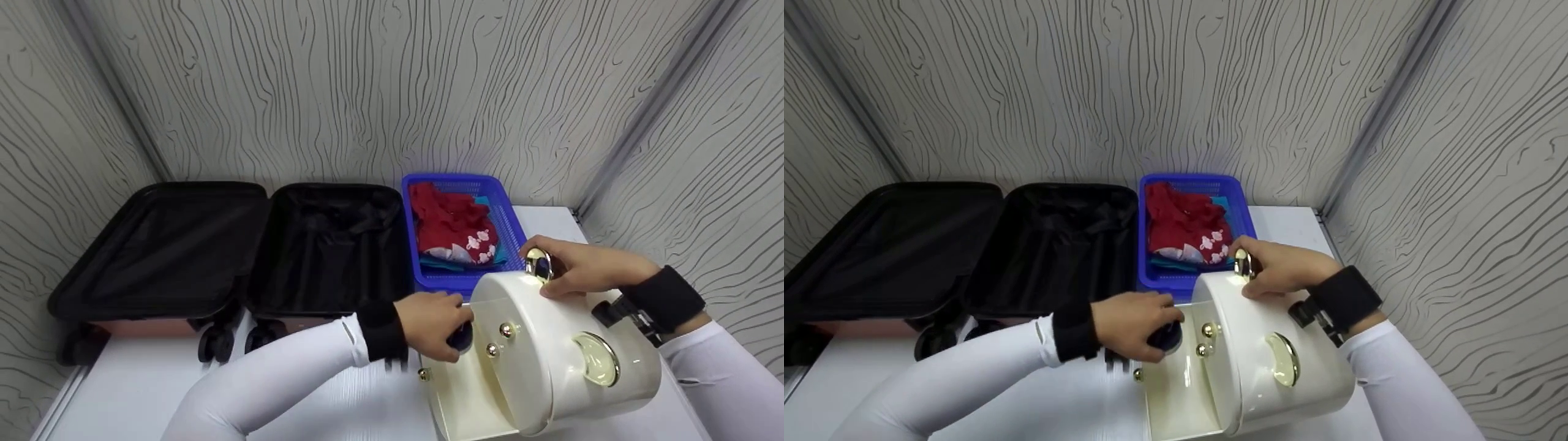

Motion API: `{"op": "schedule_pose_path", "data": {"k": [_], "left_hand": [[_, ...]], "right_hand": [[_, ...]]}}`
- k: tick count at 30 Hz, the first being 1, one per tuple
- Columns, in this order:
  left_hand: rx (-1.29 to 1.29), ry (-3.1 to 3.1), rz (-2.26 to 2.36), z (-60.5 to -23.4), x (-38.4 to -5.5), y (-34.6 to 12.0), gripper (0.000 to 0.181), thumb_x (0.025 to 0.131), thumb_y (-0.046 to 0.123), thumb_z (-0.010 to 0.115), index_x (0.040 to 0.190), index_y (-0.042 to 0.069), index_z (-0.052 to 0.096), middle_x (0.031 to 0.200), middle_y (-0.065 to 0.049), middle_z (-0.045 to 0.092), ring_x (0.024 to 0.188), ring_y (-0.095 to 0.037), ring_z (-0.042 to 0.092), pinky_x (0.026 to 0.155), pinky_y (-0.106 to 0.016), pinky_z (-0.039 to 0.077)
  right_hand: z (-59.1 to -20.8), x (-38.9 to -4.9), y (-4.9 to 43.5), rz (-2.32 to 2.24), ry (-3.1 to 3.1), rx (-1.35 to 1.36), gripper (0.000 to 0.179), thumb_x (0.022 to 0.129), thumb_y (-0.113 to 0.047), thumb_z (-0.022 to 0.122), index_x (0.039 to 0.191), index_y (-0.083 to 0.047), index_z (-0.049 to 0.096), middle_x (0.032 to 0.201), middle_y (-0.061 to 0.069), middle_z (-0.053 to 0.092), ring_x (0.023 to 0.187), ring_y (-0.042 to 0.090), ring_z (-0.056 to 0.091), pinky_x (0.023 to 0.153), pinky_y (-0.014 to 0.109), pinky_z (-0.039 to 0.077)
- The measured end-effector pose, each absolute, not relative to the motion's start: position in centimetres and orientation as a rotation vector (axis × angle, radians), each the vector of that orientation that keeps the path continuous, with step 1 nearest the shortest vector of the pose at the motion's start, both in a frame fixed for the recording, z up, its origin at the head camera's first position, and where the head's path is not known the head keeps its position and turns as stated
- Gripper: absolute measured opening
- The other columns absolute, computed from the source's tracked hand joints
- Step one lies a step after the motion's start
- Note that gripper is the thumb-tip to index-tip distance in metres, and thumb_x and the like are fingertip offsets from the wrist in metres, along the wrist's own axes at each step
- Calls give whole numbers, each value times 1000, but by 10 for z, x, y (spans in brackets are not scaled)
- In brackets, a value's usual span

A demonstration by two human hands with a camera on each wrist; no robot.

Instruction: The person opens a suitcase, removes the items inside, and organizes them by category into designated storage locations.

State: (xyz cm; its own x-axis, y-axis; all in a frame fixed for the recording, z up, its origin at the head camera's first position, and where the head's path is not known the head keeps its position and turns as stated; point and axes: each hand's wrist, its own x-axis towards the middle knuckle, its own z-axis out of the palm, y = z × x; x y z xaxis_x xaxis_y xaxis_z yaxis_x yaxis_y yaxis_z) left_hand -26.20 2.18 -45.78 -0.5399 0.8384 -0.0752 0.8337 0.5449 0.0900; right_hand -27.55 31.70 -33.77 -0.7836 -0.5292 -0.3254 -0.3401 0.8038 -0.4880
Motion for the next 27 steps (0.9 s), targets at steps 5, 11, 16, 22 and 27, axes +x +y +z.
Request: {"op": "schedule_pose_path", "data": {"k": [5,11,16,22,27], "left_hand": [[1455,2700,-102,-488,-239,38,44,85,54,82,115,22,74,104,5,70,86,-11,67,71,-27,53],[1414,2728,-255,-512,-226,55,39,78,50,88,108,29,77,99,9,74,79,-10,68,62,-28,52],[1467,2666,-395,-519,-222,66,27,77,35,89,101,32,78,96,11,76,76,-8,68,60,-26,52],[1502,2629,-477,-522,-222,77,12,83,28,84,87,28,73,86,10,77,65,-9,59,57,-27,52],[1488,2654,-507,-528,-220,82,9,86,30,84,88,30,75,88,11,78,65,-10,62,56,-29,54]], "right_hand": [[-338,-275,319,-583,2526,-626,58,94,-21,81,143,-19,51,100,5,63,87,19,60,75,31,51],[-338,-276,318,-588,2512,-612,58,94,-20,81,143,-18,51,98,4,62,83,18,59,72,31,51],[-338,-276,319,-595,2512,-635,56,94,-19,81,142,-18,52,93,3,60,78,16,59,70,29,50],[-338,-277,318,-596,2517,-648,55,94,-19,82,140,-19,52,94,3,61,81,17,59,70,29,51],[-339,-277,318,-582,2521,-643,55,94,-20,82,141,-19,52,93,3,61,81,17,59,70,29,51]]}}
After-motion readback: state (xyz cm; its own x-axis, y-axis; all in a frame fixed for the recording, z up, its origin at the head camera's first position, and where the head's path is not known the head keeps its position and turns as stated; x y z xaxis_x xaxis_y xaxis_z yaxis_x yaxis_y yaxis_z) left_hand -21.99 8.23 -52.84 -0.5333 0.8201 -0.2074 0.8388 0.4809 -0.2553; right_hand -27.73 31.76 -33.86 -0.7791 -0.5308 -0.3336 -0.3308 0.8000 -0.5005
